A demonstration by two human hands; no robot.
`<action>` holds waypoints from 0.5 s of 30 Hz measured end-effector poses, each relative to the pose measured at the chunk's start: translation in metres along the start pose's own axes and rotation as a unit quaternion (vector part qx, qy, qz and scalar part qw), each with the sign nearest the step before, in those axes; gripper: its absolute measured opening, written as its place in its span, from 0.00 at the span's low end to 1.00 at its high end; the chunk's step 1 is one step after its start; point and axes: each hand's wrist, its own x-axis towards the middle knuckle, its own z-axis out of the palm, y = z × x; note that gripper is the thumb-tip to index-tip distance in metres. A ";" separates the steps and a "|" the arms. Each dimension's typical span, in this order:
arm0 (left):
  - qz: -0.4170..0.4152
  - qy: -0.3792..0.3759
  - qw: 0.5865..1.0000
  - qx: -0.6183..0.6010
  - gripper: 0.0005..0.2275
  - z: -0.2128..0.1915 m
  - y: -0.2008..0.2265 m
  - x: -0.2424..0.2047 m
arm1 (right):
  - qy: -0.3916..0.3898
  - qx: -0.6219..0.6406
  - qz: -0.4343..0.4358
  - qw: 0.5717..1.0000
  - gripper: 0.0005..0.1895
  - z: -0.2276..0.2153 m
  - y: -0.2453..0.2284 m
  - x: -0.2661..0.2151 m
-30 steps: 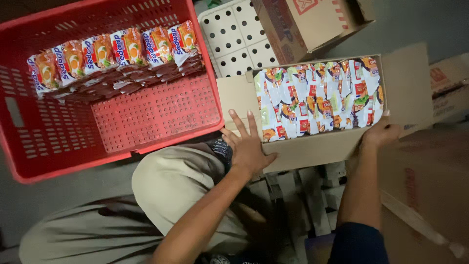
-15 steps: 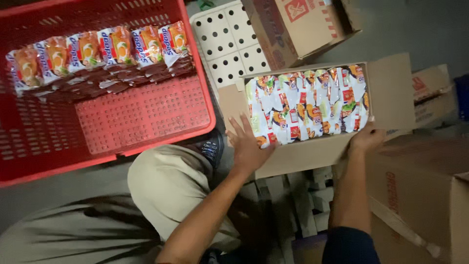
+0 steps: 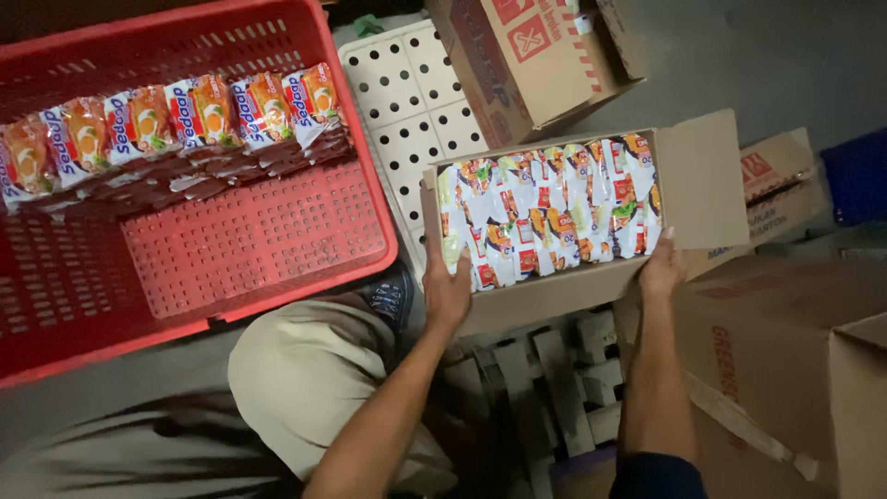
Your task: The person takes small packets of instant noodles from a cardboard box and places them into a red plastic basket. They arrange the packets in rows within the basket and then close the empty cardboard box.
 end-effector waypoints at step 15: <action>-0.011 0.086 0.996 0.006 0.32 -0.008 -0.021 -0.005 | -0.037 -0.080 -0.036 0.995 0.22 0.006 0.003 -0.003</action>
